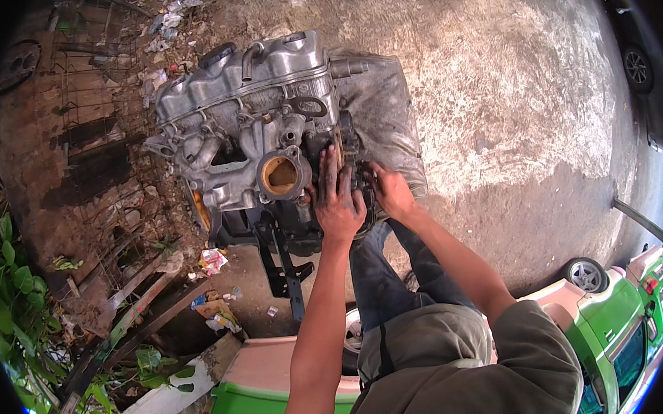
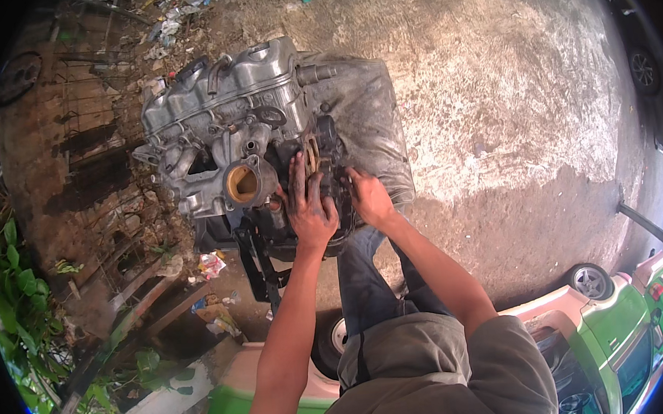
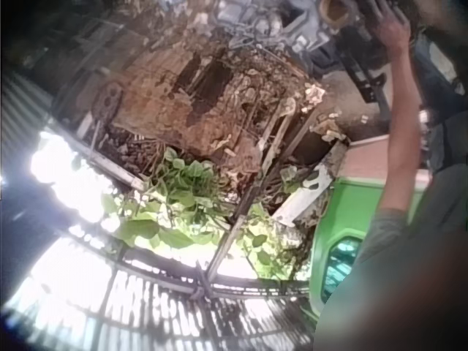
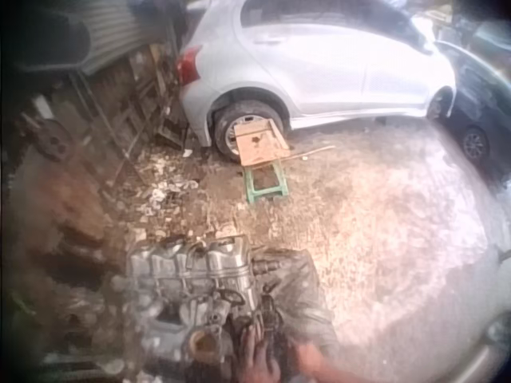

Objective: The person uses a wrench to loosen and remove bolts from a car engine block. They then use a screwdriver to pry and remove a component from the engine. The person continues to remove additional bolts and parts from the engine.

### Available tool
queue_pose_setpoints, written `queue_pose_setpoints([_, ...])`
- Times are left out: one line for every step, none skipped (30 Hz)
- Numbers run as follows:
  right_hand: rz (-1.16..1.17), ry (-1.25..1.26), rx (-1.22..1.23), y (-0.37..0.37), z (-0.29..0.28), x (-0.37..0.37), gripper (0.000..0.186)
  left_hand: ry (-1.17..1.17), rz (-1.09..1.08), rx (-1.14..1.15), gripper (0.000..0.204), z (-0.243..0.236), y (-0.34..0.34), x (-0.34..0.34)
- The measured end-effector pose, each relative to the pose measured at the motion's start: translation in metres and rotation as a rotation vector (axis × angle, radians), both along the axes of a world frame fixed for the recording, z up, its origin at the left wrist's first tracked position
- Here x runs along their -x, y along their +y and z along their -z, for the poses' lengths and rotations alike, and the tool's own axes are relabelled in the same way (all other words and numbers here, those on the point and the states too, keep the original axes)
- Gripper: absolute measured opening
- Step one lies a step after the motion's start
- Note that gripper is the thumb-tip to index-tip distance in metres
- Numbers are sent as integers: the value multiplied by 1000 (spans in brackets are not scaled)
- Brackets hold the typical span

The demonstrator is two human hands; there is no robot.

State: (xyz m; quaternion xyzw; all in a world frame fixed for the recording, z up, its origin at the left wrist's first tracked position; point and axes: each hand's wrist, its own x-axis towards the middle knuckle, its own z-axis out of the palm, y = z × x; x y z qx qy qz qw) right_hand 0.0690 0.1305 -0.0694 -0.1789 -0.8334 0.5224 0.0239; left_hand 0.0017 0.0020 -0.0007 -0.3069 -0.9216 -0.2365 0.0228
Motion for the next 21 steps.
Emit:
queue_pose_setpoints([10,22,7,-1,-3,-9,20,4,2,1,35,0,0,0])
queue_pose_setpoints([19,46,11,0,-4,-16,19,11,7,-12,35,0,0,0])
queue_pose_setpoints([27,71,13,0,-5,-21,19,0,3,-3,35,1,0,0])
queue_pose_setpoints([150,-51,34,0,-5,-27,17,-10,3,-5,35,1,0,0])
queue_pose_setpoints([263,-72,15,3,-2,-27,18,-20,2,-13,36,1,0,-1])
queue_pose_setpoints([374,-94,-2,8,3,-26,19,-17,1,-14,36,1,0,0])
queue_pose_setpoints([494,-140,-7,14,7,-25,20,-19,3,-20,36,1,0,-1])
queue_pose_setpoints([515,-183,-12,24,13,-21,27,-25,5,-33,36,1,0,-1])
queue_pose_setpoints([529,-157,77,31,19,-16,29,-20,6,-29,37,1,0,-1])
queue_pose_setpoints([555,-167,176,37,26,-11,31,-19,7,-30,37,1,0,-1])
queue_pose_setpoints([569,-158,268,43,32,-5,33,-20,8,-37,37,1,0,0])
queue_pose_setpoints([549,-194,337,48,40,5,35,-10,8,-23,38,0,0,0])
queue_pose_setpoints([515,-199,406,51,48,15,37,-5,10,-15,38,0,0,1])
queue_pose_setpoints([449,-226,397,53,56,27,38,3,13,-20,38,-1,0,0])
queue_pose_setpoints([341,-162,162,53,64,42,39,1,6,-5,38,-1,0,0])
queue_pose_setpoints([334,-224,392,53,69,49,39,3,6,-3,37,-1,0,0])
queue_pose_setpoints([320,-270,642,51,73,57,39,3,8,-12,37,-1,1,0])
queue_pose_setpoints([287,-324,655,47,77,64,39,9,0,11,37,-2,1,0])
queue_pose_setpoints([250,-361,689,44,79,71,40,14,-4,24,38,-2,1,0])
queue_pose_setpoints([220,-417,724,43,81,75,40,21,-10,48,38,-2,1,0])
queue_pose_setpoints([196,-398,704,42,82,76,40,14,-3,18,37,-2,1,0])
